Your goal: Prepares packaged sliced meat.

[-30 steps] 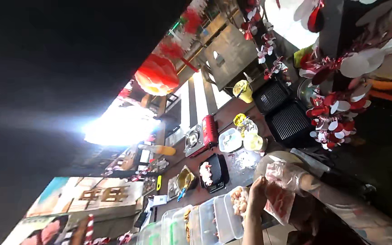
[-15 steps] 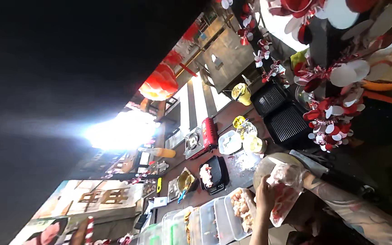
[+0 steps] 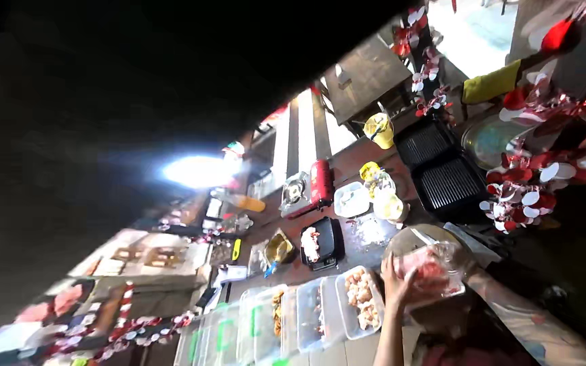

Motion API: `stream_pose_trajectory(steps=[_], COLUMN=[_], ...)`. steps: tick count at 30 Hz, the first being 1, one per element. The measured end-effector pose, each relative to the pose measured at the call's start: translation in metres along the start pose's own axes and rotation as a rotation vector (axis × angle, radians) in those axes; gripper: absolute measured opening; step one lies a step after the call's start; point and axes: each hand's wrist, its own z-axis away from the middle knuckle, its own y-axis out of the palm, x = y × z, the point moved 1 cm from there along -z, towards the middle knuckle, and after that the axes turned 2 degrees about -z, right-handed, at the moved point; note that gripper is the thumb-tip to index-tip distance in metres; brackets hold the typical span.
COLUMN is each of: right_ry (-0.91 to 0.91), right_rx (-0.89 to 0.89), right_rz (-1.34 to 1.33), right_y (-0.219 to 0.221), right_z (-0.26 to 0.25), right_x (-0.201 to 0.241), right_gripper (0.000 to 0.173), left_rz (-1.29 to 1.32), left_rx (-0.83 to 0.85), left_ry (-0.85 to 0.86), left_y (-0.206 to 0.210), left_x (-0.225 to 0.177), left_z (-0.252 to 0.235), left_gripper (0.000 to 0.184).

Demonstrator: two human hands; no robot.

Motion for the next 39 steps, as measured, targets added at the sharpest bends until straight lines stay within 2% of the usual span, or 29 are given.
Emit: stream_pose_trajectory(steps=[2, 3, 6, 9, 12, 15, 18, 21, 25, 26, 27, 29, 31, 33, 34, 36, 39], right_ry=[0.16, 0.198, 0.163, 0.317, 0.444, 0.481, 0.409, 0.231, -0.01, -0.026, -0.036, -0.07, -0.104, -0.102, -0.092, -0.105, -0.139], right_rx=[0.005, 0.076, 0.015, 0.093, 0.146, 0.223, 0.339, 0.478, 0.582, 0.599, 0.624, 0.711, 0.791, 0.805, 0.775, 0.623, 0.423], right_rz=[-0.003, -0.031, -0.131, -0.319, -0.53, -0.491, -0.341, -0.306, -0.204, -0.218, -0.198, -0.078, -0.001, 0.001, -0.018, -0.027, 0.009], right_y=[-0.008, -0.007, 0.014, 0.009, 0.009, 0.001, -0.007, -0.016, -0.031, -0.033, -0.034, -0.035, -0.038, -0.044, -0.047, -0.048, -0.044], right_z=[-0.006, -0.006, -0.017, -0.03, -0.036, -0.039, -0.044, -0.048, -0.048, -0.043, -0.038, -0.026, -0.012, -0.001, 0.004, 0.008, 0.005], right_x=[0.018, 0.016, -0.01, -0.006, -0.006, 0.006, 0.02, 0.024, 0.02, 0.022, 0.024, 0.028, 0.033, 0.033, 0.033, 0.031, 0.028], right_gripper=[0.038, 0.037, 0.033, 0.035, 0.04, 0.039, 0.036, 0.029, 0.017, 0.023, 0.036, 0.077, 0.114, 0.131, 0.131, 0.113, 0.053], left_rz=[0.002, -0.007, 0.002, 0.157, 0.255, 0.224, 0.07, -0.066, 0.053, 0.089, 0.129, 0.22, 0.319, 0.448, 0.501, 0.563, 0.613], left_rx=[0.026, 0.05, 0.146, 0.088, 0.046, 0.054, 0.035, 0.035, 0.158, 0.194, 0.231, 0.279, 0.258, 0.214, 0.204, 0.192, 0.208], left_ry=[0.119, 0.145, 0.165, 0.288, 0.279, 0.262, 0.25, 0.329, 0.152, 0.096, 0.035, -0.098, -0.183, -0.216, -0.225, -0.243, -0.285], left_y=[0.002, 0.002, -0.006, -0.008, -0.012, -0.009, -0.013, -0.021, -0.039, -0.044, -0.048, -0.051, -0.044, -0.038, -0.036, -0.035, -0.034], left_x=[-0.006, -0.004, 0.002, 0.014, 0.012, 0.011, 0.005, 0.007, 0.002, 0.0, -0.002, 0.001, 0.016, 0.029, 0.033, 0.037, 0.035], left_z=[-0.003, -0.002, -0.005, -0.004, 0.002, 0.005, 0.001, -0.009, -0.018, -0.019, -0.021, -0.023, -0.026, -0.026, -0.025, -0.026, -0.026], left_gripper=[0.082, 0.077, 0.073, 0.062, 0.047, 0.037, 0.028, 0.02, 0.023, 0.024, 0.026, 0.03, 0.03, 0.031, 0.031, 0.029, 0.026])
